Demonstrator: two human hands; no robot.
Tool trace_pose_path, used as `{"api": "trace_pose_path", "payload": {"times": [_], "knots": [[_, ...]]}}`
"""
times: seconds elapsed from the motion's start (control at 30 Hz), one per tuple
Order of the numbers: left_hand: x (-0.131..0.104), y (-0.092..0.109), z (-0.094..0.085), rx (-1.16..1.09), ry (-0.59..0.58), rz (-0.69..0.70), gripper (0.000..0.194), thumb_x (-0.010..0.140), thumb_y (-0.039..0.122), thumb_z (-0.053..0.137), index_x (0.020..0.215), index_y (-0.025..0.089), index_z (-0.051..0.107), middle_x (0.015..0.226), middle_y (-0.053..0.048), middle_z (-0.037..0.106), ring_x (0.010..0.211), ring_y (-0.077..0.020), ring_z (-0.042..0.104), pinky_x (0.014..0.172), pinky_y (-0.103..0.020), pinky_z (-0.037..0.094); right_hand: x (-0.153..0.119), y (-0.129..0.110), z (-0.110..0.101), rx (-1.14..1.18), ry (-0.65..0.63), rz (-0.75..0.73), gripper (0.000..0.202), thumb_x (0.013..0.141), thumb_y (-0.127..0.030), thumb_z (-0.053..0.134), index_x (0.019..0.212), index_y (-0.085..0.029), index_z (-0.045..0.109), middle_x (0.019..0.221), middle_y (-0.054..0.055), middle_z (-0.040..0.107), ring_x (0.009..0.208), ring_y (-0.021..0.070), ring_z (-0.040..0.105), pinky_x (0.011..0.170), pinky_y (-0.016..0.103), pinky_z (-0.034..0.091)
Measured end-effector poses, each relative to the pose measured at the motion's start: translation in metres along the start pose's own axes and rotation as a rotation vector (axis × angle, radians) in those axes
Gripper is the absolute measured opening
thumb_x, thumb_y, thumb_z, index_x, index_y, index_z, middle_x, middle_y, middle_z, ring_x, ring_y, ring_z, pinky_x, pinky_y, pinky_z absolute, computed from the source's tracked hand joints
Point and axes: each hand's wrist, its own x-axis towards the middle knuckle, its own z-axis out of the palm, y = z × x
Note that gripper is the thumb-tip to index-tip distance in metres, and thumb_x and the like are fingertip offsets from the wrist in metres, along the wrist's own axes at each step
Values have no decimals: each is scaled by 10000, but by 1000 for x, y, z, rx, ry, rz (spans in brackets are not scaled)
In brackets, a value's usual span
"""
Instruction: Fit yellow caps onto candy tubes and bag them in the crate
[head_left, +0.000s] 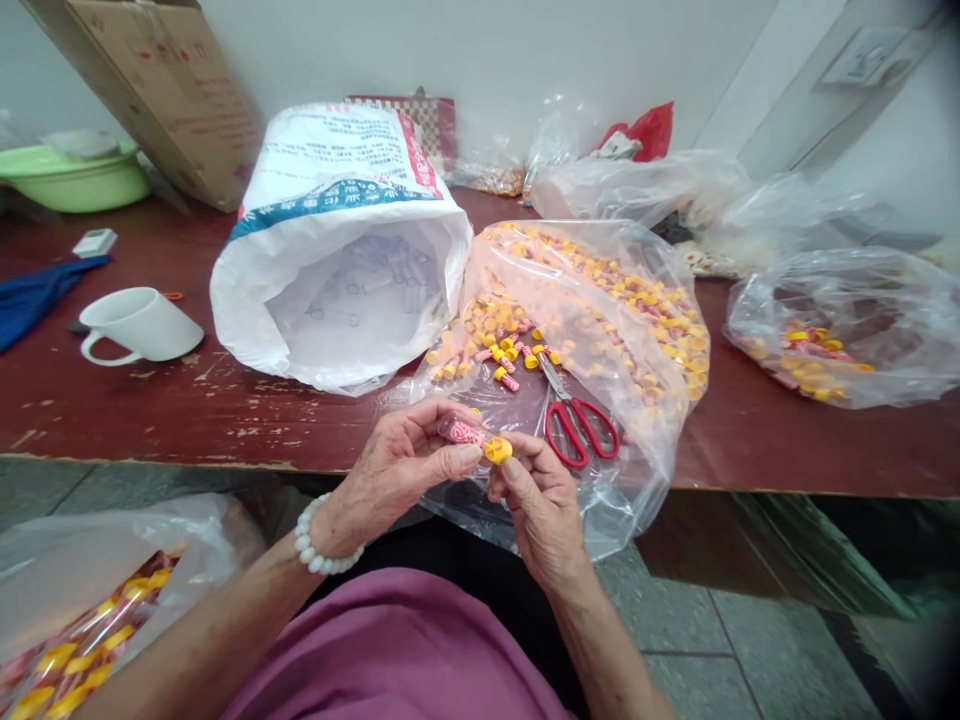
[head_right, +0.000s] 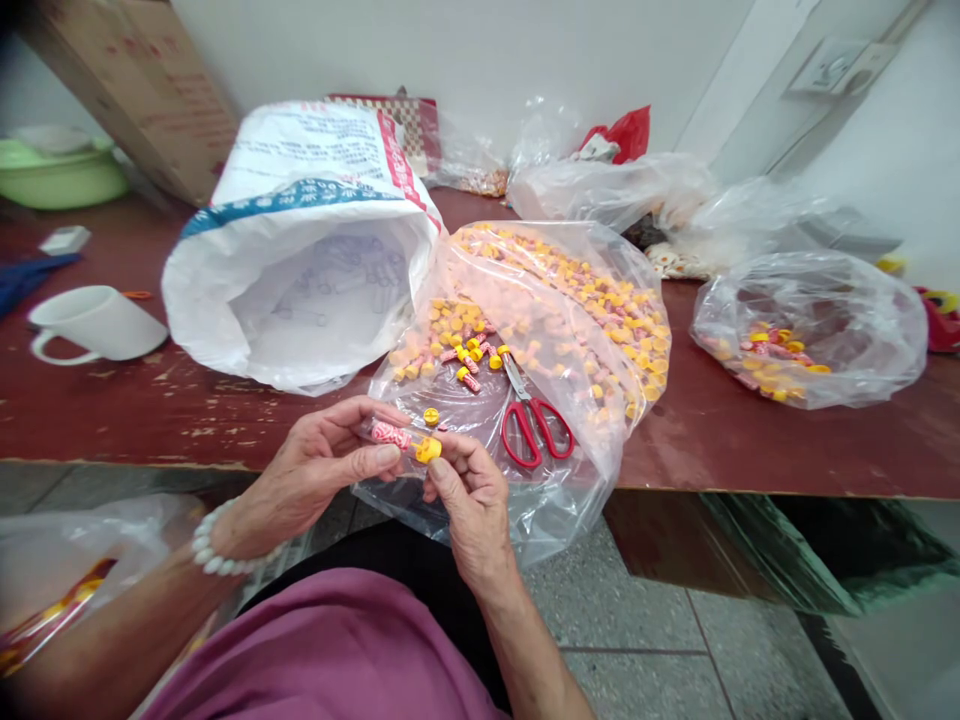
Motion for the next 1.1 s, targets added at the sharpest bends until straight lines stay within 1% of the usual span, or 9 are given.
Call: {"api": "trace_pose_path", "payload": {"times": [0.23, 0.37, 0.5, 0.6, 0.67, 0.77, 0.9, 1.03, 1.1], "knots": [[1, -8, 8, -116, 85, 20, 231, 763, 267, 678, 935, 136, 598, 685, -6, 612, 599, -118, 584, 554, -228, 509, -1, 7, 6, -31, 86, -76, 169, 822, -309, 634, 960, -214, 623, 738, -25, 598, 609, 87, 515, 598, 225, 432], [0, -12, 12, -181, 151, -13, 222, 758, 281, 679, 893, 133, 581, 683, -7, 617, 585, -129, 598, 500, -233, 525, -1, 10, 12, -65, 133, -135, 153, 845, -306, 607, 962, -209, 620, 789, -16, 619, 636, 86, 531, 600, 214, 443], [-1, -12, 13, -265, 168, -60, 209, 771, 288, 664, 875, 138, 562, 655, -3, 619, 571, -139, 611, 492, -247, 533, -3, 9, 17, -180, 172, -206, 135, 853, -288, 598, 959, -205, 613, 851, -6, 636, 729, 96, 576, 658, 211, 465], [1, -10, 13, -296, 183, -62, 196, 778, 280, 656, 855, 137, 546, 616, -1, 613, 570, -149, 619, 495, -254, 533, -2, 6, 16, -225, 129, -228, 129, 866, -256, 579, 987, -217, 596, 883, -6, 633, 785, 95, 590, 722, 215, 474], [2, -10, 13, -308, 185, -56, 195, 775, 268, 661, 852, 136, 539, 608, -1, 612, 570, -150, 619, 500, -259, 535, -1, 5, 15, -203, 78, -236, 186, 858, -235, 587, 1043, -236, 565, 914, -10, 623, 805, 93, 590, 740, 219, 479], [2, -10, 13, -319, 163, -43, 187, 778, 255, 658, 849, 133, 536, 622, -5, 620, 571, -139, 614, 519, -262, 539, 0, 3, 15, -156, 56, -240, 263, 825, -215, 625, 1063, -253, 520, 891, -26, 595, 757, 80, 574, 682, 201, 481], [1, -12, 15, -276, 142, -12, 178, 789, 247, 650, 858, 127, 539, 663, -24, 644, 597, -136, 621, 547, -257, 542, -2, 2, 18, -179, 135, -244, 148, 821, -224, 627, 944, -222, 543, 776, -40, 544, 688, 68, 536, 619, 179, 456], [-1, -12, 16, -236, 146, 7, 190, 784, 249, 659, 874, 132, 540, 683, -24, 653, 610, -145, 630, 560, -274, 551, -5, 4, 15, -184, 237, -303, 148, 813, -234, 634, 943, -226, 564, 773, -36, 544, 676, 80, 532, 603, 197, 452], [-1, -12, 16, -222, 149, 11, 193, 780, 250, 664, 869, 134, 538, 677, -20, 652, 611, -150, 634, 561, -278, 552, -6, 4, 10, -243, 223, -317, 111, 820, -244, 625, 922, -222, 587, 800, -22, 567, 687, 90, 536, 613, 211, 451]]}}
